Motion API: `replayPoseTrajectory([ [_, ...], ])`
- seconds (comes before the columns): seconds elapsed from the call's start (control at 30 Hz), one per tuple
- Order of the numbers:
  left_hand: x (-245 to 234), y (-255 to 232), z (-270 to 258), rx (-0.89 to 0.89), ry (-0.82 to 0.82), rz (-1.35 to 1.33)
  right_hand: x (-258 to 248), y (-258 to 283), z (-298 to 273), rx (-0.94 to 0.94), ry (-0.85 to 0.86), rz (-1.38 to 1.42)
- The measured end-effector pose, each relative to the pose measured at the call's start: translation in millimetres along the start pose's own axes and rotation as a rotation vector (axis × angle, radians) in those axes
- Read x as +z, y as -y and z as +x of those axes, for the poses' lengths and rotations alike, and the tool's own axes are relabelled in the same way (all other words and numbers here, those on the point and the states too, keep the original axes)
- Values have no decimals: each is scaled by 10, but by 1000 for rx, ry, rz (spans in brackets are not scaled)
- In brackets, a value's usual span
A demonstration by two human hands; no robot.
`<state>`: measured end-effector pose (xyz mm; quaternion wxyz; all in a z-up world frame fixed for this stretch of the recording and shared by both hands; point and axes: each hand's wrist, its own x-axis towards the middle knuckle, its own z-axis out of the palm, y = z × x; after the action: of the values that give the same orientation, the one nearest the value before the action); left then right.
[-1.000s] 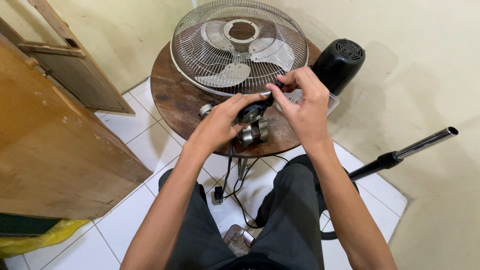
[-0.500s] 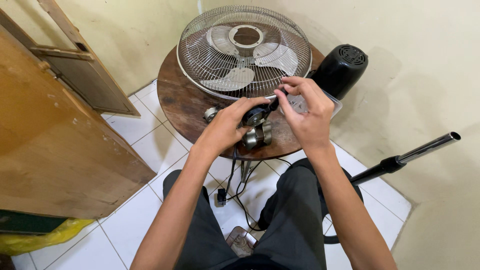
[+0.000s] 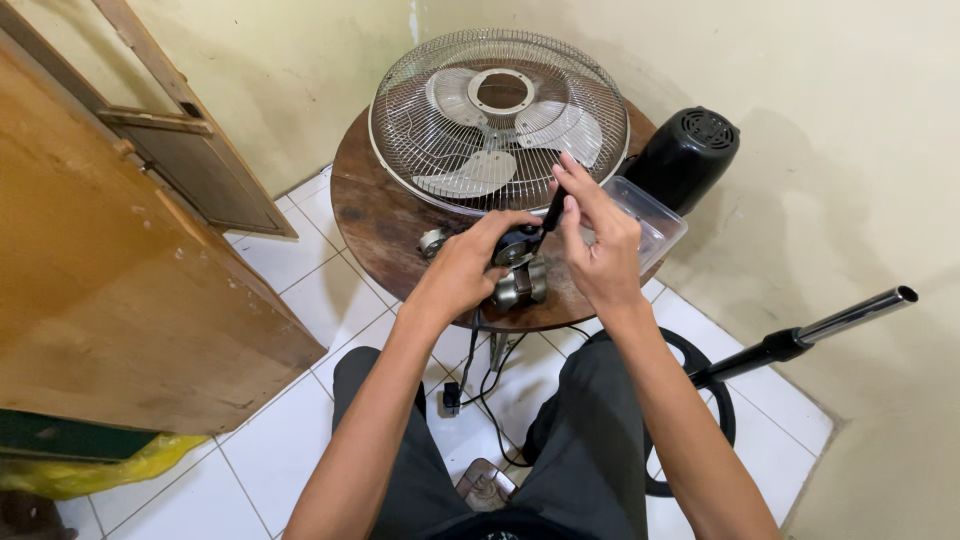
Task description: The person uses a screwdriver to tighten screws on a fan motor housing, then attaches the motor to a fan stand. The person works on the motor on a table and then moves to the floor to attach it to the stand.
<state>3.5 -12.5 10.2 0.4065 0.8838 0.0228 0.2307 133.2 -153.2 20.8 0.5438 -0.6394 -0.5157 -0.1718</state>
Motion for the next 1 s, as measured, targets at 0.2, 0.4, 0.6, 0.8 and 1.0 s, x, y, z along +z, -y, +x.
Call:
replayPoseTrajectory([
  [0.2, 19, 52, 29, -4, 3, 5, -74, -15, 36, -42, 109, -58],
  [0.4, 23, 61, 30, -28, 22, 24, -10, 21, 69, 77, 5, -72],
  [0.6, -9, 62, 15, 17, 19, 45, 32, 179, 34, 115, 69, -138],
  [0.8, -12, 93, 15, 10, 40, 47, 128, 258, 15, 79, -9, -162],
  [1.0, -24, 93, 53, 42, 45, 54, 130, 277, 85, 208, -80, -106],
])
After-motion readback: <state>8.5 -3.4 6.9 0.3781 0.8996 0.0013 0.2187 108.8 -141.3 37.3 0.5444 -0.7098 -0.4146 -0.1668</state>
